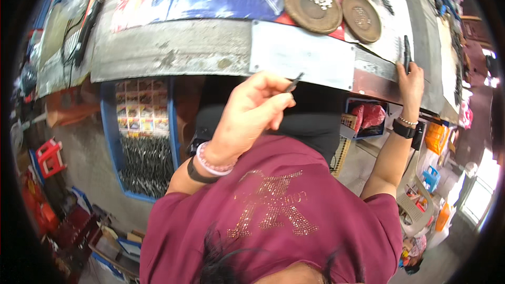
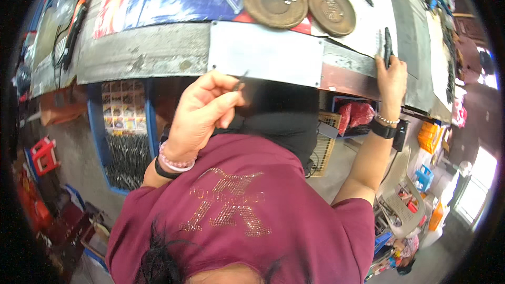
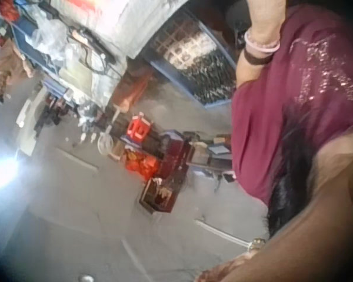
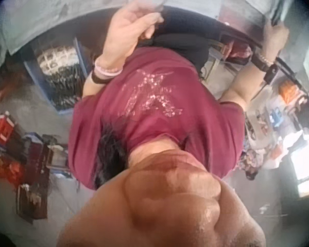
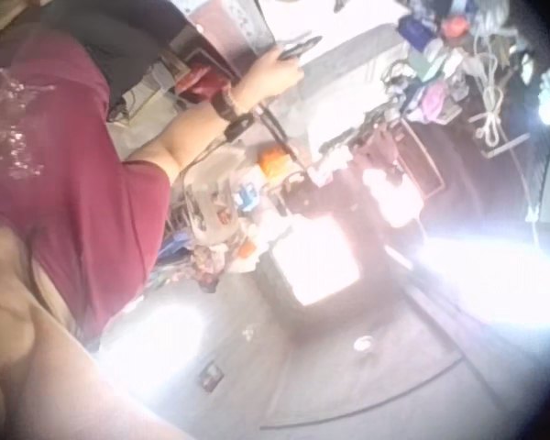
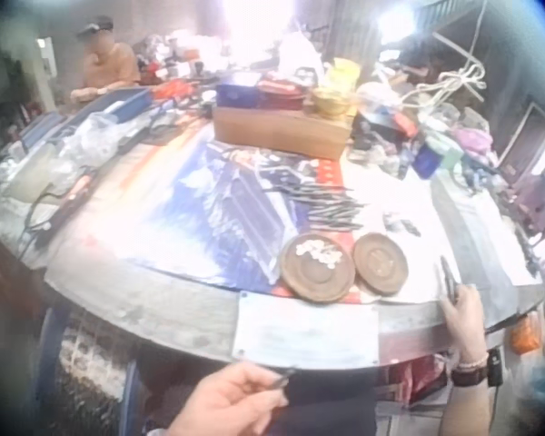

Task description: The person sits at a low table and repeatedly picks up small metal rods and white beads, inserts the beads onto the rods, and uses pliers to crimp or secure the ends. The person places finished pieces into a small wooden dish and continues the process with additional rods and beads.

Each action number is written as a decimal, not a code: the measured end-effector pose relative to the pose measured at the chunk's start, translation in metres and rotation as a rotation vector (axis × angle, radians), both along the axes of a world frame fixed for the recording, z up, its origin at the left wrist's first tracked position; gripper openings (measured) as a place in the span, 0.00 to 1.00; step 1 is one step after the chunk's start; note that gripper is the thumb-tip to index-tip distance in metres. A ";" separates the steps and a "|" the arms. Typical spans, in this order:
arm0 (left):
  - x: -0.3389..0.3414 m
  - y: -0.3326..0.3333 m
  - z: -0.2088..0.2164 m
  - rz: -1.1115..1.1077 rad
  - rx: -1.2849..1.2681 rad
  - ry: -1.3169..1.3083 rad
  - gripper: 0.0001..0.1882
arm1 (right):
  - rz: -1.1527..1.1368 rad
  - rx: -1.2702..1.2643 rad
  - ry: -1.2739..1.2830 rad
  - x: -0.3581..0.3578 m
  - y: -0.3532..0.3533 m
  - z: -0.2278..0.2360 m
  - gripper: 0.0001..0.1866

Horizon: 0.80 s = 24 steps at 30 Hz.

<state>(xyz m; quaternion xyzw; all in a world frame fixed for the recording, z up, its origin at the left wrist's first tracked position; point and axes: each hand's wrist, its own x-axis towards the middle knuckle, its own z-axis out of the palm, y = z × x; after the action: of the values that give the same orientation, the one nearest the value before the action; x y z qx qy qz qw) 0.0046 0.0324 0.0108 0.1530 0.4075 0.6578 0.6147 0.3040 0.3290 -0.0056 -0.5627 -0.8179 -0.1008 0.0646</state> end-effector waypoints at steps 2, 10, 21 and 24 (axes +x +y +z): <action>0.004 -0.002 0.002 -0.015 0.007 0.070 0.05 | -0.079 -0.046 0.001 -0.007 0.006 0.000 0.26; 0.009 -0.004 0.004 -0.058 -0.053 0.050 0.06 | 0.266 -0.245 0.588 -0.064 -0.070 0.021 0.16; 0.009 -0.010 0.005 -0.163 -0.078 -0.265 0.08 | 0.649 -1.309 0.994 -0.158 -0.168 0.032 0.24; 0.008 -0.013 0.004 -0.175 -0.064 -0.328 0.08 | 0.640 -1.249 0.998 -0.163 -0.178 0.034 0.23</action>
<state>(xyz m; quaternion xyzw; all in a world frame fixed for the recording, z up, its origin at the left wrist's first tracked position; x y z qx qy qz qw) 0.0122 0.0196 0.0145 0.0592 0.3077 0.6045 0.7324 0.1412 0.1505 0.0282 -0.2162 -0.7186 0.6499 0.1206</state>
